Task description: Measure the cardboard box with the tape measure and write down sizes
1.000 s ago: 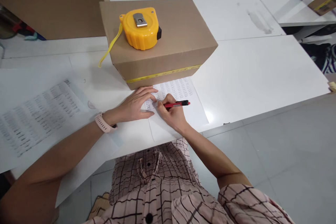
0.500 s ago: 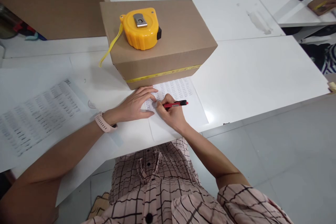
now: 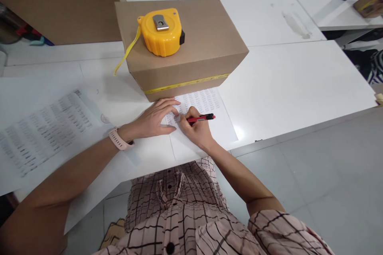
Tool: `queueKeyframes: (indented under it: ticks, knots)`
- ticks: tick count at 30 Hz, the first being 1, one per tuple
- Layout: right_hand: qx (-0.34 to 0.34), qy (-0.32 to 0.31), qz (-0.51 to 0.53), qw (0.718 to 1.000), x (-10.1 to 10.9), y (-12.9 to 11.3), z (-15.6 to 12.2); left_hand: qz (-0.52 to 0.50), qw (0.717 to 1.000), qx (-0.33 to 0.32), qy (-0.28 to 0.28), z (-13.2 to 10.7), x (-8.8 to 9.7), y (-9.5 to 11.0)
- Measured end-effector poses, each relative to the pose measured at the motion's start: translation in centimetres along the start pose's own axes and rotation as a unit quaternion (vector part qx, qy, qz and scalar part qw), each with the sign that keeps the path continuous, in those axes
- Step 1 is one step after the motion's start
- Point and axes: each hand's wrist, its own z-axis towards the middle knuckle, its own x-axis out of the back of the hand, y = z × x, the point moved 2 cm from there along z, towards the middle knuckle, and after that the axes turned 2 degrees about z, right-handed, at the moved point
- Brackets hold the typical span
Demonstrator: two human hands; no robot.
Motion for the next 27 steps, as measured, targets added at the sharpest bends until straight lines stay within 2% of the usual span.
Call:
queueKeyframes:
  ticks: [3, 6, 9, 11, 15, 17, 21, 24, 27]
  knots:
    - [0.005, 0.004, -0.005, 1.0, -0.1, 0.0, 0.1, -0.001, 1.0, -0.001, 0.0, 0.0, 0.0, 0.0]
    - [0.018, 0.039, -0.016, 0.999, 0.2, 0.1, 0.0, -0.003, 1.0, -0.005, 0.001, 0.0, 0.0, -0.1]
    - [0.026, 0.085, -0.053, 0.995, 1.6, 0.4, -0.5, -0.006, 1.0, -0.01, -0.001, -0.1, 0.0, -0.2]
    - [0.037, 0.101, -0.112, 0.988, 3.3, 0.7, -1.0, -0.008, 1.0, -0.012, -0.003, -0.1, 0.0, -0.2]
    - [0.097, 0.105, -0.294, 0.945, 7.4, 1.4, -1.8, -0.011, 1.0, -0.013, -0.001, -0.1, 0.2, -0.5]
    - [0.095, 0.089, -0.37, 0.92, 9.1, 2.3, -1.9, -0.01, 1.0, -0.012, 0.002, -0.2, 0.1, -0.5]
    - [0.091, 0.078, -0.435, 0.892, 10.4, 4.4, -1.3, 0.012, 1.0, -0.012, 0.015, -0.3, 0.4, 0.7]
    - [0.114, 0.103, -0.449, 0.88, 10.1, 5.3, -0.8, 0.014, 0.996, -0.035, 0.077, -0.3, 2.3, 3.7]
    - [0.127, 0.114, -0.448, 0.878, 9.8, 5.4, -0.6, 0.035, 0.97, -0.062, 0.232, 0.2, 6.5, 7.3]
